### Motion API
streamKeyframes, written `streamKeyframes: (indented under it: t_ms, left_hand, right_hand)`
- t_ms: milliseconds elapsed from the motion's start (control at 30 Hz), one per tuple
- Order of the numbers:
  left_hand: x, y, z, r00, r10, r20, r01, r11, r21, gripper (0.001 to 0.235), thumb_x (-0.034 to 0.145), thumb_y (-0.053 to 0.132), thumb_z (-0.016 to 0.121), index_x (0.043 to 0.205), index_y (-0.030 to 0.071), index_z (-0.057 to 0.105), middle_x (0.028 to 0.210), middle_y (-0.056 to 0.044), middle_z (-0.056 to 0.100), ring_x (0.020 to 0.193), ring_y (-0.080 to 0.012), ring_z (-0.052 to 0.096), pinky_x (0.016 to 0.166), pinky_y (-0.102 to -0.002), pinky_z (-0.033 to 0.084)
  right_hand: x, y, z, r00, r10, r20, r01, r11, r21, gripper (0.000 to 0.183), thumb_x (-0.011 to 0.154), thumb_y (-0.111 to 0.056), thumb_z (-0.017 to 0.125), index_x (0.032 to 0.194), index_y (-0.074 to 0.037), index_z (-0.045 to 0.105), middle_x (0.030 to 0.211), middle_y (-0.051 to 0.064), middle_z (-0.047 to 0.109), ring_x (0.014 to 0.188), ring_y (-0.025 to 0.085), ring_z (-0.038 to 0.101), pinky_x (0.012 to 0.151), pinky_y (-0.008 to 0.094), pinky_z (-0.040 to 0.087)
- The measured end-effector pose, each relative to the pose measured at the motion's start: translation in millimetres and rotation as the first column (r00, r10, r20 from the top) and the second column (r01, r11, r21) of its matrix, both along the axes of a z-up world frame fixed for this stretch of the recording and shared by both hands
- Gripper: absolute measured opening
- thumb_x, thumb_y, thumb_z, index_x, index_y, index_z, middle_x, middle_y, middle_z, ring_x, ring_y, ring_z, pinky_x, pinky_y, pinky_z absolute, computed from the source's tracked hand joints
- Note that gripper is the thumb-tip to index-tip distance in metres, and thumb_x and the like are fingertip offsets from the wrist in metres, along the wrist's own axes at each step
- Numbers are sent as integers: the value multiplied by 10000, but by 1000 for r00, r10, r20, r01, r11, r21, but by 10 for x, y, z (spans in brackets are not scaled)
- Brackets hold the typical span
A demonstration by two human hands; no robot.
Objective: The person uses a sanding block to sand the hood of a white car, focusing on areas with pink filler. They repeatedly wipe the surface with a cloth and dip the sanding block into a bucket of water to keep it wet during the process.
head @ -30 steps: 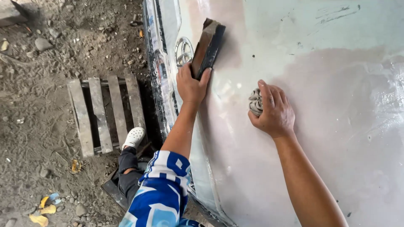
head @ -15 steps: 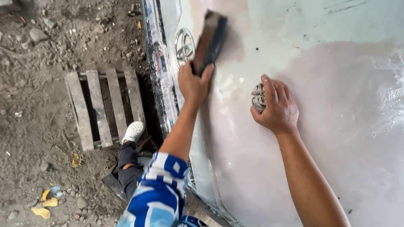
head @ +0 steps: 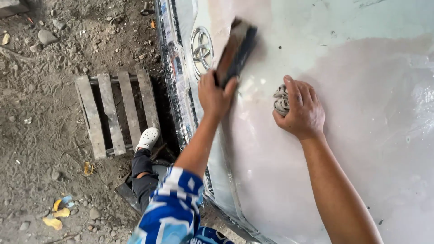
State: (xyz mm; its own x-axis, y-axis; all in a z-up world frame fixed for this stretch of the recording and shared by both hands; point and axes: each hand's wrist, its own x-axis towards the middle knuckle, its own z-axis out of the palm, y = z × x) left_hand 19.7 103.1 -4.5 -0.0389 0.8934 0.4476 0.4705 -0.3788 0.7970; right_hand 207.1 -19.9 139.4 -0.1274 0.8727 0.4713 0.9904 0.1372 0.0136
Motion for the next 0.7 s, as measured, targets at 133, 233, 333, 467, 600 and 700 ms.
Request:
streamKeyframes:
  t_ms: [133,233,333,467,600,700]
  left_hand:
    - [-146,-995,-229,988,-116,-98,119,993,22,677,782,426,764,1262,-7,564,1046,-184,605,974,-399,575,839,-497,469]
    - [-72,-841,-122,982,-127,-140,123,992,-39,709,854,511,759,1272,-18,538,1058,-203,597,966,-404,570,826,-510,460]
    - [145,73,113,987,-21,-162,11,998,-66,657,898,516,733,1230,-16,538,1058,-213,595,957,-409,566,824,-509,463]
    - [168,80,153,990,52,-128,-53,999,-11,606,944,512,699,1196,-13,530,1050,-212,593,943,-418,564,819,-512,467]
    - [-17,-1076,127,972,-88,-216,98,995,35,647,848,441,717,1213,-50,506,1016,-232,564,927,-437,555,800,-531,459]
    - [16,-842,164,971,-212,-111,218,975,46,711,893,513,719,1235,-69,496,1000,-232,568,894,-429,551,776,-538,455]
  right_hand:
    - [47,79,-39,1000,-29,-4,29,1000,-3,899,700,-159,831,1504,-73,437,1275,140,612,1181,351,615,958,434,562]
    - [28,57,-64,1000,-28,-7,28,1000,7,897,696,-149,824,1501,-74,436,1264,137,616,1173,341,619,969,434,564]
    - [21,64,-34,1000,-28,4,28,1000,12,891,700,-157,824,1499,-64,440,1263,150,616,1170,343,620,965,435,563]
    - [26,21,10,999,12,-32,-11,999,32,856,739,-155,803,1507,-43,441,1296,169,606,1194,374,611,989,452,552]
    - [150,31,-129,993,43,-109,-27,990,139,731,807,-123,739,1473,-42,448,1364,176,596,1233,387,606,1014,454,558]
    - [162,37,-151,984,46,-172,-7,975,222,696,810,-112,681,1449,9,434,1367,190,577,1218,397,598,1036,505,544]
